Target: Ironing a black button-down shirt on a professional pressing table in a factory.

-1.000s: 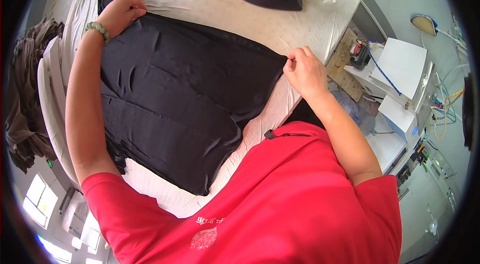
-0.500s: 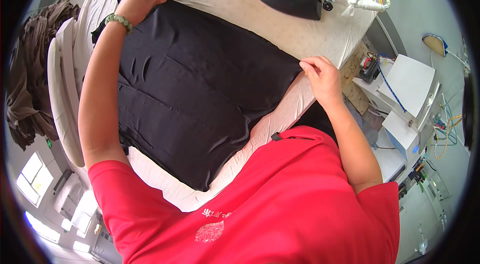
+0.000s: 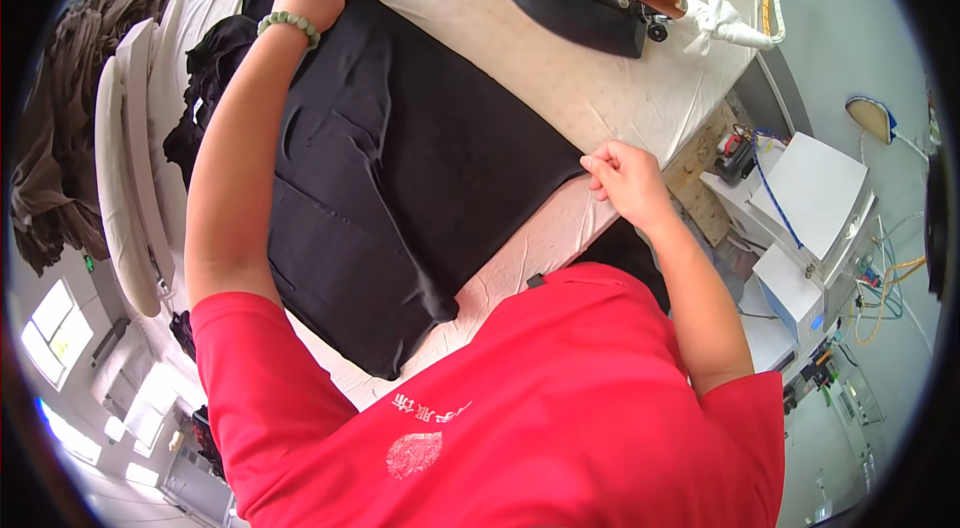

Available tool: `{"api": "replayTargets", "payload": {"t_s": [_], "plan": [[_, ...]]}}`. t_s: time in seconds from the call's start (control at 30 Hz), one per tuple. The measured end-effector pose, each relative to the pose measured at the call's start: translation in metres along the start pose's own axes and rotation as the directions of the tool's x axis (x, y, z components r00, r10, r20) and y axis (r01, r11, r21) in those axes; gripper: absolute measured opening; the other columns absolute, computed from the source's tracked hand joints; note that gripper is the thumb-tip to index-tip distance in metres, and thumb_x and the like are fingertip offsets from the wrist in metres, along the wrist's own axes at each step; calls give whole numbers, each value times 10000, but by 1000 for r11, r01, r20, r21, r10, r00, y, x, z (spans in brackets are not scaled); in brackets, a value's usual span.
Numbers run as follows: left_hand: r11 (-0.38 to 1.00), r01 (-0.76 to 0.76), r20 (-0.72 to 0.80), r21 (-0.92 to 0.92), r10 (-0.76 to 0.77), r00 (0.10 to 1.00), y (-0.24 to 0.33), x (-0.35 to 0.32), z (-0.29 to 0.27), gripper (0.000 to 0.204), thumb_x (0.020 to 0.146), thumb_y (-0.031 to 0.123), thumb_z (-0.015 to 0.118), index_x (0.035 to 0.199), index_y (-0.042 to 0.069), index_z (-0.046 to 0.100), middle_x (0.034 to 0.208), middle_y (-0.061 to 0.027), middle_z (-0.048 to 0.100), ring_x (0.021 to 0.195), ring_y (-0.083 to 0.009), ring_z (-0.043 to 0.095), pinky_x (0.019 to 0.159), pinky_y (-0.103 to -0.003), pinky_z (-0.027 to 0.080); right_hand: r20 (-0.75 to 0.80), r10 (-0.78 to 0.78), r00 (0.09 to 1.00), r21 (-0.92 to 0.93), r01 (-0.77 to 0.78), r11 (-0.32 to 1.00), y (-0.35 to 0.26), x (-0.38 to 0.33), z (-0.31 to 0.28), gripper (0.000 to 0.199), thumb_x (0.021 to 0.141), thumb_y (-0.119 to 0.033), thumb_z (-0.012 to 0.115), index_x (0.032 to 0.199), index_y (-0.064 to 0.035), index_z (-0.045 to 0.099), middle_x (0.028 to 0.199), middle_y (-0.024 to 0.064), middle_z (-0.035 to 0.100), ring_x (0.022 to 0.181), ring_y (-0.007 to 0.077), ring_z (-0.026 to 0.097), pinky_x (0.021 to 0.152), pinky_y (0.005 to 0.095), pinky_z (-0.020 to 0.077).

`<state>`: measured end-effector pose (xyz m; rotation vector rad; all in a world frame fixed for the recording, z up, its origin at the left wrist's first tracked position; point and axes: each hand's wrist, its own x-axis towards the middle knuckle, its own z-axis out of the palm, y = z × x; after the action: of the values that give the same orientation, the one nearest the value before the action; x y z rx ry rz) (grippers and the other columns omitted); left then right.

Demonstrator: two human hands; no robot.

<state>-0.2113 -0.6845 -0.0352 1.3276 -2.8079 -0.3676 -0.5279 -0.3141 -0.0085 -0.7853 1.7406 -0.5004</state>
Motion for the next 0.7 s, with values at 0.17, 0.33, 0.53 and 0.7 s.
{"api": "replayTargets", "payload": {"t_s": [0.17,0.33,0.53,0.7], "plan": [[997,60,-2,52,-60,998,12,4,0,162,901,203,728,919,47,689,982,-106,621,931,-342,658,824,-427,523,-94,-38,995,-154,23,988,8,7,-9,209,975,-177,709,869,-3,659,692,36,649,593,94,613,550,268,518],[990,106,-146,98,-91,985,25,-10,15,130,901,185,719,962,75,687,988,-91,636,969,-342,655,817,-447,527,-87,40,995,-177,-55,983,-1,12,-12,239,963,-204,729,856,-3,655,690,31,647,594,94,610,554,266,523],[998,-42,-498,37,55,865,133,-64,40,206,843,189,737,981,48,679,1007,-101,623,935,-322,630,744,-433,520,-132,-5,991,-202,-22,979,12,15,-14,231,943,-237,727,847,-32,681,668,57,689,589,156,659,571,325,508],[981,121,-424,-150,-174,889,258,-127,86,648,859,399,753,1340,-8,601,1440,-182,541,1337,-354,515,1119,-478,409,-22,-35,999,-150,31,988,7,17,-21,237,978,-224,701,885,-10,659,701,43,667,598,112,629,549,287,516]]}}
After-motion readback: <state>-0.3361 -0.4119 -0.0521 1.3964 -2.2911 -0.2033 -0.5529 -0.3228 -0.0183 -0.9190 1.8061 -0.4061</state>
